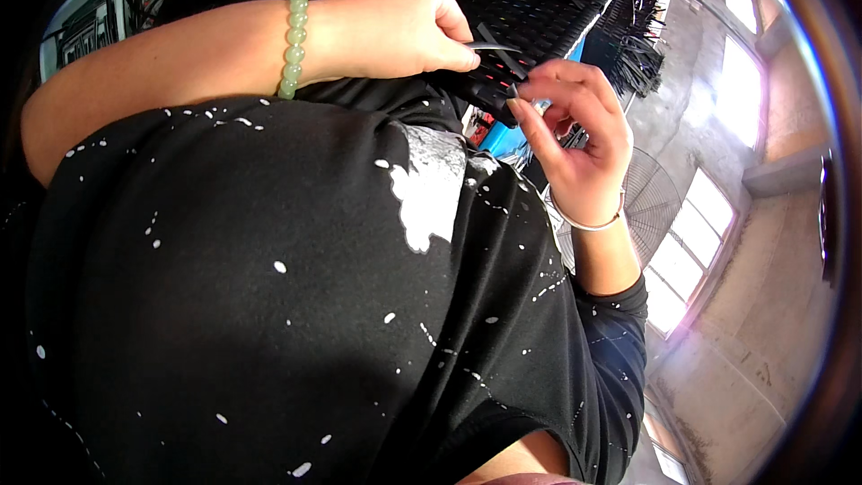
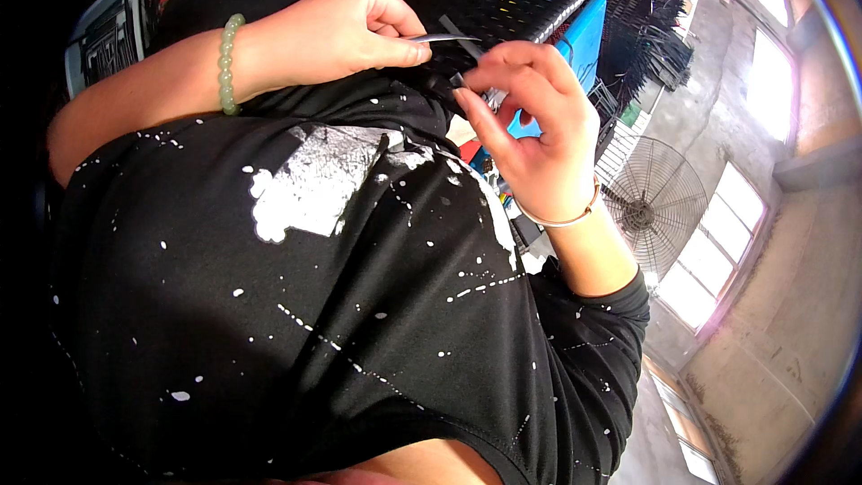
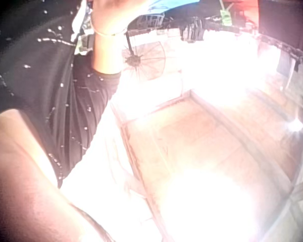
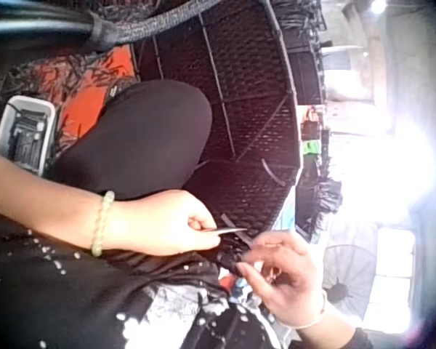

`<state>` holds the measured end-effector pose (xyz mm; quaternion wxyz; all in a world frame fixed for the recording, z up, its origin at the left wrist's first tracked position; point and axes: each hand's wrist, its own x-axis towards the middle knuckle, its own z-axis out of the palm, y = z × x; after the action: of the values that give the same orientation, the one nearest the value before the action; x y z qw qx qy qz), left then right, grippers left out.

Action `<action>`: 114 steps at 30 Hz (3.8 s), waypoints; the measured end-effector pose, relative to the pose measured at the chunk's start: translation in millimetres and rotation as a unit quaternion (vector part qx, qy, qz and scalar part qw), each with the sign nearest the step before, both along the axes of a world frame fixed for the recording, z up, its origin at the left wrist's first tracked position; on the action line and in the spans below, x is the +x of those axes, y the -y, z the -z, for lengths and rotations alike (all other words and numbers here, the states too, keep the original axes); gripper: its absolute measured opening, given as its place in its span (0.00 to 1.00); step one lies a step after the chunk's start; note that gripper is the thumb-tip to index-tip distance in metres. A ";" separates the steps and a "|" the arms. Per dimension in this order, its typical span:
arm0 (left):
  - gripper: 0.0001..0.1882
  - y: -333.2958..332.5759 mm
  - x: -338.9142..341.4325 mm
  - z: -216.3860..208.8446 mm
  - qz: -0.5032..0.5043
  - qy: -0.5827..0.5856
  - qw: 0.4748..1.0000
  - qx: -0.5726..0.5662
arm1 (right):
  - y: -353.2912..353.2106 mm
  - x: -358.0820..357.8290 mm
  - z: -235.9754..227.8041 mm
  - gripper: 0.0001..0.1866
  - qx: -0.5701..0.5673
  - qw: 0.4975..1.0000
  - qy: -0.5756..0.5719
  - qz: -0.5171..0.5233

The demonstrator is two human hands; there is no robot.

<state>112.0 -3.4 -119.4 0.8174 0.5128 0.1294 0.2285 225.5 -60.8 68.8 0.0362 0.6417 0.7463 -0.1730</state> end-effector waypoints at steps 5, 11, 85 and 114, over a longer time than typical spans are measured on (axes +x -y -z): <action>0.12 0.0 -0.7 0.1 -0.009 0.007 1.000 0.007 | 0.1 7.5 2.0 0.16 0.062 0.977 0.100 -0.178; 0.12 -0.4 -2.1 -1.7 -0.012 0.007 1.000 0.008 | 8.1 11.3 5.6 0.18 0.090 0.979 0.093 -0.160; 0.15 5.7 13.6 -4.8 0.005 0.020 1.000 -0.005 | 2.6 0.7 -8.1 0.09 -0.182 0.834 -0.096 0.512; 0.17 11.7 29.8 -3.3 0.008 0.013 1.000 -0.012 | 31.7 22.9 2.3 0.10 -0.113 0.864 -0.103 0.479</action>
<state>141.7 -15.1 -116.1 0.8269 0.5006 0.1174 0.2275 248.4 -92.5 66.5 -0.0559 0.8901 0.3219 -0.3177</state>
